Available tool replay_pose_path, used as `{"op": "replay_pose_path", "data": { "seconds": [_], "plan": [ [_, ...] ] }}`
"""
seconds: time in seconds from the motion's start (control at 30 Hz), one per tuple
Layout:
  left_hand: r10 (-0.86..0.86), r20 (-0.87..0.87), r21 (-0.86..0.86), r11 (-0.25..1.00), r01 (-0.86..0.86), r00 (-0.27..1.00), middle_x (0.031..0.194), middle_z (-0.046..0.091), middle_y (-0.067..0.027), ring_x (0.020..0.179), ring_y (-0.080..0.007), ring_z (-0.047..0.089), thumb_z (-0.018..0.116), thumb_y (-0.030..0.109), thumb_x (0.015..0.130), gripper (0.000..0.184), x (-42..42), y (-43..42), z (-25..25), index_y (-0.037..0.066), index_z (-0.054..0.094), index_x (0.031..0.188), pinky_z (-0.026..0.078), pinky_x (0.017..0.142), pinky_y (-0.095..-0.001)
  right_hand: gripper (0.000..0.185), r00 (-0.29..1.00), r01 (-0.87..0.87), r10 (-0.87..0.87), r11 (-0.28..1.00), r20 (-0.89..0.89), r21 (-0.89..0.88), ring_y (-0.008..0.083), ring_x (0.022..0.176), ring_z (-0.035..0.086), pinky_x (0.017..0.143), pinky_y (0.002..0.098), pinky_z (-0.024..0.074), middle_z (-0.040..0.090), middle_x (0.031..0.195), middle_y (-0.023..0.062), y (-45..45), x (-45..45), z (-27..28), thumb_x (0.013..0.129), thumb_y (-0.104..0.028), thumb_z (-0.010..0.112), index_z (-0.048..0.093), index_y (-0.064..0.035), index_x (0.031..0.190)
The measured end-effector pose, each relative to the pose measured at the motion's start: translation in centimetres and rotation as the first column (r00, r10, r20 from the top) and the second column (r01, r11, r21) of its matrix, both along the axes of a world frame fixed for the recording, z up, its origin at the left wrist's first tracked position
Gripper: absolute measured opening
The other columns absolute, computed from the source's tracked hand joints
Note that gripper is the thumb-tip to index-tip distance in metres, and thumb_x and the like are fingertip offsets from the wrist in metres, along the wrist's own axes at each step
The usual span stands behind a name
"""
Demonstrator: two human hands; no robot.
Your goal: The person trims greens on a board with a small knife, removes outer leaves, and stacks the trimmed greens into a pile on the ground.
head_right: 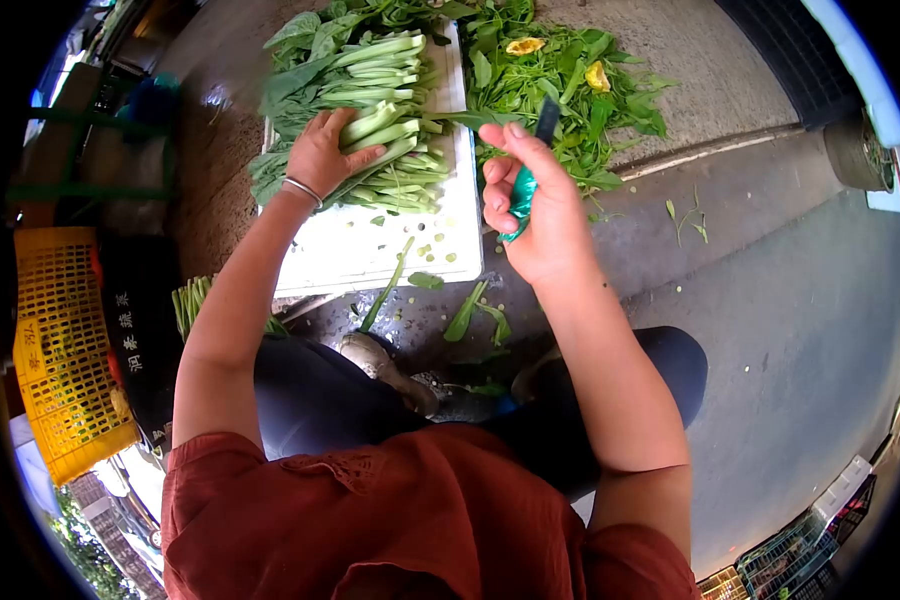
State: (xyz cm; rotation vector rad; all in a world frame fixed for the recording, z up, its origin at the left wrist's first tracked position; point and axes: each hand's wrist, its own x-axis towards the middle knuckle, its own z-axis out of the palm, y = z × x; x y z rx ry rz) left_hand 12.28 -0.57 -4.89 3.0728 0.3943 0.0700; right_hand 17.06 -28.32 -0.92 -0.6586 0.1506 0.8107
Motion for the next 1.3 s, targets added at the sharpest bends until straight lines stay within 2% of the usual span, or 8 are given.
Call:
{"op": "replay_pose_path", "data": {
  "seconds": [0.2,0.3,0.63,0.7,0.8,0.9,1.03,1.3],
  "plan": [
    [0.044,0.041,-0.075,0.996,-0.041,0.998,0.088,0.061,-0.0073,0.083,-0.0236,0.059,0.069,0.047,0.068,0.051,-1.1,-0.7,1.2,0.013,0.048,0.1,0.04,0.085,-0.0443,0.024,0.981,-0.066,0.121,0.942,0.149,-0.329,0.0052,0.049,0.043,0.039,0.0193,0.027,0.052,0.067,0.0009,1.3,-1.3,0.0,0.083,-0.025,0.056,0.062,-0.0043,0.094],
    [-0.006,0.311,-0.066,0.997,0.028,0.95,0.09,0.061,-0.007,0.084,-0.026,0.059,0.072,0.032,0.065,0.047,-1.9,1.2,-0.7,0.013,0.048,0.101,0.04,0.081,-0.0432,0.025,0.982,-0.096,0.145,0.934,0.119,-0.343,0.0065,0.049,0.044,0.038,0.019,0.0312,0.052,0.068,0.0016,1.7,-1.6,-0.4,0.086,-0.021,0.051,0.061,-0.0028,0.099],
    [0.183,0.719,-0.127,0.983,-0.132,0.671,0.083,0.059,-0.0102,0.073,-0.0292,0.059,0.07,0.017,0.065,0.035,-6.2,-3.1,13.8,0.009,0.059,0.098,0.048,0.065,-0.0368,0.024,0.945,-0.119,0.227,0.91,0.236,-0.398,0.0068,0.052,0.045,0.044,0.0198,0.0319,0.053,0.07,0.0013,2.8,-2.7,0.0,0.087,-0.025,0.053,0.06,-0.0051,0.098],
    [0.161,0.715,-0.095,0.986,-0.134,0.68,0.081,0.06,-0.0111,0.072,-0.0293,0.059,0.07,0.017,0.064,0.035,-7.7,-4.6,15.4,0.009,0.059,0.096,0.047,0.064,-0.0366,0.024,0.892,-0.074,0.277,0.869,0.358,-0.489,0.0059,0.053,0.043,0.047,0.0191,0.0329,0.054,0.071,0.0,3.3,-2.9,-0.3,0.087,-0.023,0.053,0.06,-0.0048,0.1],
    [0.264,0.552,-0.421,0.907,-0.009,0.791,0.078,0.062,-0.0143,0.072,-0.0274,0.061,0.071,0.017,0.063,0.038,-8.9,-5.7,15.3,0.007,0.059,0.098,0.048,0.069,-0.0326,0.024,0.823,-0.018,0.331,0.828,0.461,-0.561,0.0045,0.055,0.043,0.049,0.0183,0.034,0.055,0.072,-0.0009,3.7,-3.4,-0.4,0.087,-0.02,0.053,0.059,-0.0039,0.103],
    [0.187,0.337,-0.836,0.511,0.202,0.923,0.097,0.061,-0.0071,0.087,-0.0131,0.057,0.073,0.013,0.067,0.046,-9.1,-3.5,11.7,0.001,0.054,0.108,0.045,0.079,-0.0279,0.025,0.759,0.024,0.357,0.82,0.544,-0.572,0.0037,0.059,0.044,0.051,0.0177,0.0352,0.055,0.073,-0.0013,3.9,-3.3,-0.6,0.086,-0.018,0.054,0.058,-0.0029,0.106],
    [0.132,0.207,-0.973,0.131,0.19,0.969,0.104,0.058,-0.003,0.093,-0.01,0.054,0.071,0.006,0.071,0.052,-9.1,-3.2,9.8,0.002,0.048,0.117,0.043,0.085,-0.0252,0.038,0.73,-0.014,0.316,0.894,0.606,-0.448,0.0038,0.064,0.042,0.056,0.0174,0.0346,0.051,0.075,-0.0025,3.9,-4.2,2.1,0.089,-0.03,0.051,0.054,-0.0012,0.114],
    [-0.066,0.106,-0.974,0.193,0.117,0.992,0.105,0.057,-0.0007,0.096,-0.0091,0.051,0.071,0.001,0.069,0.054,-9.4,-3.5,9.6,0.003,0.049,0.118,0.04,0.087,-0.0252,0.049,0.53,-0.04,0.329,0.931,0.782,-0.364,0.0059,0.068,0.045,0.063,0.0194,0.0383,0.05,0.075,-0.001,4.4,-5.6,3.0,0.09,-0.03,0.05,0.041,-0.0019,0.128]
  ]
}}
